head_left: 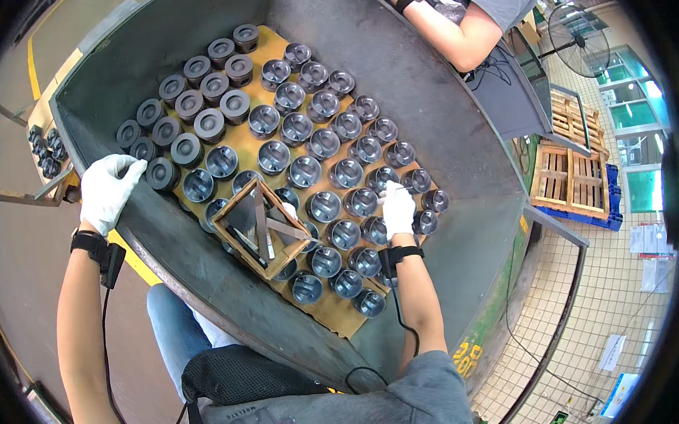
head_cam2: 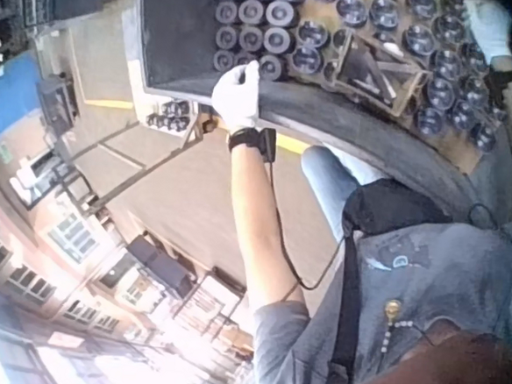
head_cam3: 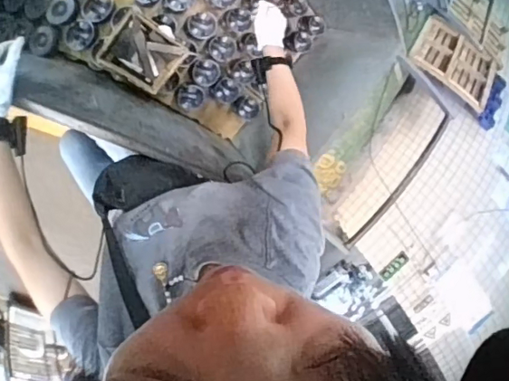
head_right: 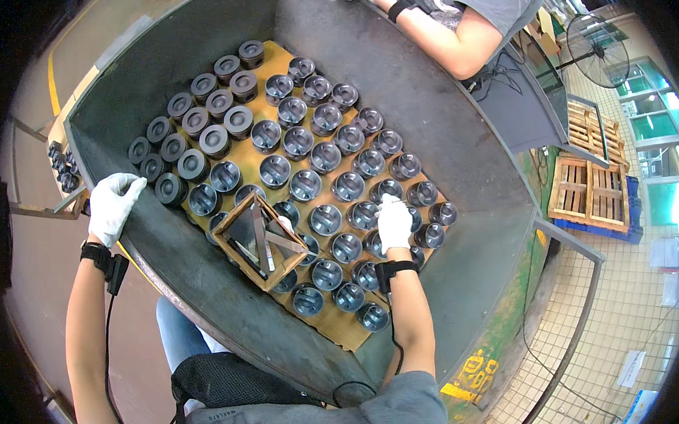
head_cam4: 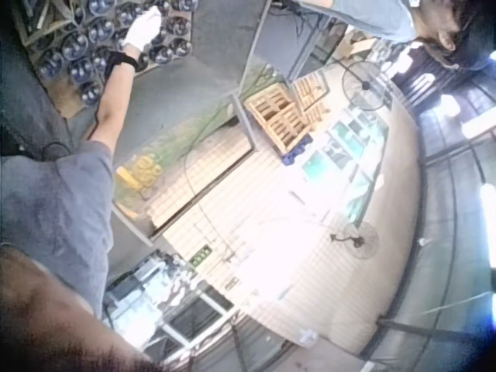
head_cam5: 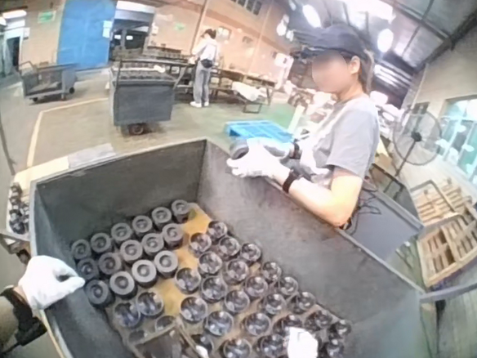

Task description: Organize and transfer metal ring-shaped parts into containers and place cardboard dividers.

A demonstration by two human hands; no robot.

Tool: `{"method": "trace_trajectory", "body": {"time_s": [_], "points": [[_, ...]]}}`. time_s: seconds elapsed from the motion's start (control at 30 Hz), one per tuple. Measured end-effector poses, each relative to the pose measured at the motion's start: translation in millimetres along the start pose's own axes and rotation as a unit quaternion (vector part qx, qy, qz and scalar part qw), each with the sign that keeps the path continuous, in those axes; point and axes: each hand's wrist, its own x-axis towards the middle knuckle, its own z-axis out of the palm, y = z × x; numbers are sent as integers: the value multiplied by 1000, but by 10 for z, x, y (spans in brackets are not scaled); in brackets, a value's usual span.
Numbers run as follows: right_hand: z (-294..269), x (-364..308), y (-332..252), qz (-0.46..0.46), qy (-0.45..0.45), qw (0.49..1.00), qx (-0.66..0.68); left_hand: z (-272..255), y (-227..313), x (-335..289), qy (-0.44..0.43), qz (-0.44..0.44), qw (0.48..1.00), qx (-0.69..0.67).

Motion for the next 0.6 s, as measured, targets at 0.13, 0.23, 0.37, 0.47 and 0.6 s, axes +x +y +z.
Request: {"method": "trace_trajectory", "body": {"time_s": [0.13,0.23,0.37,0.47,0.6], "points": [[-34,-62,-61,-29,-16,999,13,59,-137,59,20,46,999,-21],[-442,-12,11,-89,91,992,-23,91,-93,79,26,93,995,-23],[-795,58,-129,-2,154,988,-31,136,-275,15,42,80,996,-13],[-874,160,114,-57,176,956,-226,155,-296,3,36,66,997,-35],[-755,237,209,46,138,971,-188,160,-215,17,29,26,998,-57]]}}
